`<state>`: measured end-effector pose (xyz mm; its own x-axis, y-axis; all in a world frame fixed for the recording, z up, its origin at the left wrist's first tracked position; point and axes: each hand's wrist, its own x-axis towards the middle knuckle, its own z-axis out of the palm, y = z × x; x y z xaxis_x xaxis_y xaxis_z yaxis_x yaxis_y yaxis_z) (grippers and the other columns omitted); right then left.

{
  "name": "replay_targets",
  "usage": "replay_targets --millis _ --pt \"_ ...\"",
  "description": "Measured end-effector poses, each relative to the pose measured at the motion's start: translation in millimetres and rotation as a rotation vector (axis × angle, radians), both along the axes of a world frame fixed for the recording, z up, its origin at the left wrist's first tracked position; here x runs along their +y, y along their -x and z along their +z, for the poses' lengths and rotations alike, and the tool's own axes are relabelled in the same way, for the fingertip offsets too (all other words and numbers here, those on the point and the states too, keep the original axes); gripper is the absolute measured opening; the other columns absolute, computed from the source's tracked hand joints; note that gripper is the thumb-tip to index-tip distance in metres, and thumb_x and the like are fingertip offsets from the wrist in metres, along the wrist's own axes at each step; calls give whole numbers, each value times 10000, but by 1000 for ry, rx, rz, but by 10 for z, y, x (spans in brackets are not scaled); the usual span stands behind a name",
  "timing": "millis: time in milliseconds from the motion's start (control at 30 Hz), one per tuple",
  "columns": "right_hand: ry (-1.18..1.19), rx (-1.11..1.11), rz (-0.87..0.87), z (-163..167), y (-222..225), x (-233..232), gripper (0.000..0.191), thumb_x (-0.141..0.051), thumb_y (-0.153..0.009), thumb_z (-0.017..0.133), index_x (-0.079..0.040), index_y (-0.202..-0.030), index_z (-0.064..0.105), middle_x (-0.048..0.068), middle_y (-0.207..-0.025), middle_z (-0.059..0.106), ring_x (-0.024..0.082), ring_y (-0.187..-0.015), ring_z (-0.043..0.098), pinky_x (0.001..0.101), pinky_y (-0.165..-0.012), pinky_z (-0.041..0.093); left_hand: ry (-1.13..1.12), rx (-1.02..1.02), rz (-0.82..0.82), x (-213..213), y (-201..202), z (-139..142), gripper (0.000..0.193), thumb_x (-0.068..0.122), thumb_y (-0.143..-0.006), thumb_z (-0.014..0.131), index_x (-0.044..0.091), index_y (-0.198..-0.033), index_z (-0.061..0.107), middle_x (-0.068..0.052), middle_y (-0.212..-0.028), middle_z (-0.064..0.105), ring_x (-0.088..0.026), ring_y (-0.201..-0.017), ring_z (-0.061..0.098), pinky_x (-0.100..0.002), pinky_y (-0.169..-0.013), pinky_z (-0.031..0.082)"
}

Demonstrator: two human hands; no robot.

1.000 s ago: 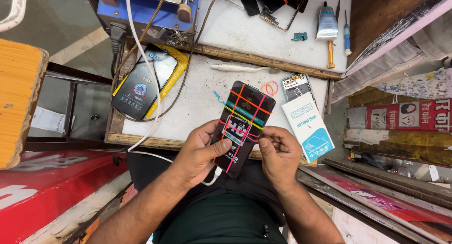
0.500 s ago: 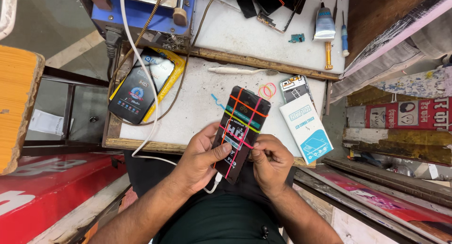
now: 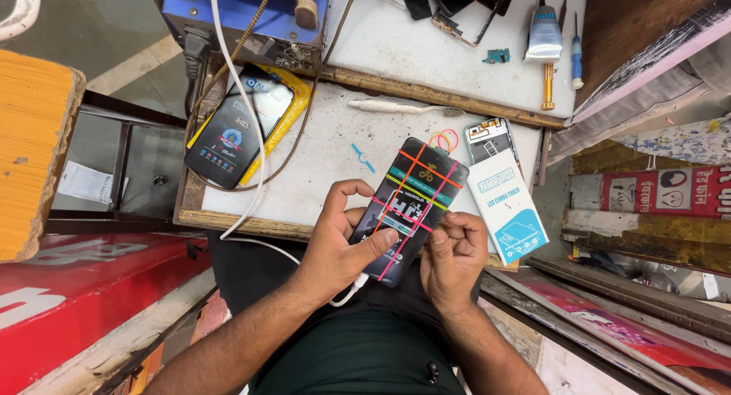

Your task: The person applies adhesive to the edges of a smartphone screen assembly, then secures it with multiple rubber bands. The person then removes the battery from a disassembled phone chassis and places it on the table. The person handles a yellow battery packaging and a phone screen box.

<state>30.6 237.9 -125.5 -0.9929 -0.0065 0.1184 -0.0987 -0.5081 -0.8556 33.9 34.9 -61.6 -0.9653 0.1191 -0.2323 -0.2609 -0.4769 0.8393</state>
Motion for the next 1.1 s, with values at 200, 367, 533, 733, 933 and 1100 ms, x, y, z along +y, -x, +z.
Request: replay_targets --millis 200,367,533,733,933,1100 --pt "29 -54 18 23 -10 -31 287 -75 -1025 696 -26 -1235 506 174 -1217 676 214 -1118 686 356 -979 579 -55 10 4 9 -8 -17 513 2 -934 726 92 -1269 348 -165 -1016 744 -112 -910 702 -265 -767 603" --pt "115 -142 57 123 44 -66 347 -72 -1087 733 13 -1334 504 172 -1162 674 168 -1015 652 276 -833 523 -79 -18 3 -35 39 3 501 -15 -924 720 75 -1233 336 -174 -1017 745 -116 -917 709 -271 -773 614" --pt "-40 -330 283 247 146 -68 587 -177 -926 749 -6 -1424 490 96 -1234 702 136 -1048 687 265 -868 570 155 -1 -18 -61 70 44 569 26 -919 710 61 -1327 315 -158 -1045 772 -128 -918 723 -289 -791 605" --pt "38 -381 427 327 325 -61 471 -58 -1041 709 36 -1457 509 139 -1191 699 181 -977 687 301 -798 566 329 173 -52 -100 -15 50 672 76 -960 688 25 -1500 292 -167 -1244 705 -184 -1075 704 -330 -926 580" --pt "78 -371 170 436 395 -128 460 -69 -989 638 -20 -1415 471 89 -1215 700 179 -1058 709 346 -884 614 711 225 56 -145 -123 -17 430 141 -939 738 25 -1308 550 -164 -1122 739 -275 -1015 752 -354 -851 594" --pt "22 -273 106 427 348 -261 526 -57 -1061 660 -37 -1534 429 121 -1202 676 186 -997 682 331 -836 583 892 333 153 -9 -121 -109 254 145 -915 728 29 -1137 686 -184 -1000 749 -357 -897 748 -393 -736 592"
